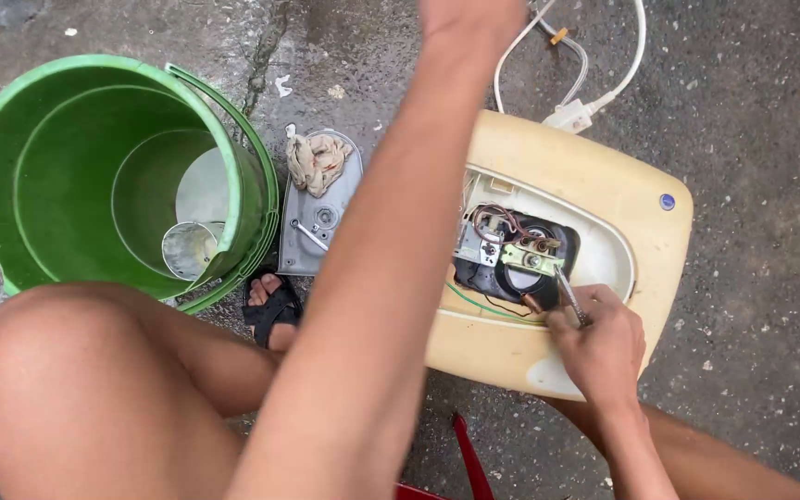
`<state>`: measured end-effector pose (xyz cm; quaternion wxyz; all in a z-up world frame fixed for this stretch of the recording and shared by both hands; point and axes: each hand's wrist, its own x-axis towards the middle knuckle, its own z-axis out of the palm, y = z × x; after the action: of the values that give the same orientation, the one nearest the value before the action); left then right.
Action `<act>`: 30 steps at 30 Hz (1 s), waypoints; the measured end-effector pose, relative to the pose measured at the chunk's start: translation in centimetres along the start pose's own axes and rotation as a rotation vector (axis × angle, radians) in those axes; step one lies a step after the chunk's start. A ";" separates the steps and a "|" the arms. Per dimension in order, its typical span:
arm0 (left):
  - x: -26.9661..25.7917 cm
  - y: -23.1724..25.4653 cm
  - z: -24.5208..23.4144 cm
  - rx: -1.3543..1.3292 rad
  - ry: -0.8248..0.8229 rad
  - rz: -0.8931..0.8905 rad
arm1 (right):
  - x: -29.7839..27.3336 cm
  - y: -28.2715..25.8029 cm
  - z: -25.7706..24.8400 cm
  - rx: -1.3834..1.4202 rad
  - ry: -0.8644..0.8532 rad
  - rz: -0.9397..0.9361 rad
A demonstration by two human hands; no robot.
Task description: The person sits on a red stool and uses a screwdriver to work on the internal wiring and components of a beige appliance. They manipulate wires and tighten screws within the device's open casing.
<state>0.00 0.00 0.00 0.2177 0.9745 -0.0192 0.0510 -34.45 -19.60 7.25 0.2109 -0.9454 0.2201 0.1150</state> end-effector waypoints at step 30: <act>-30.1 -25.3 13.3 -0.056 -0.260 -0.821 | -0.5 6.1 3.1 -0.150 0.217 -0.299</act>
<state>-27.22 17.66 -25.84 0.2421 0.8934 0.3413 -0.1638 -38.15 -23.01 2.55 0.1296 -0.9875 0.0897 -0.0042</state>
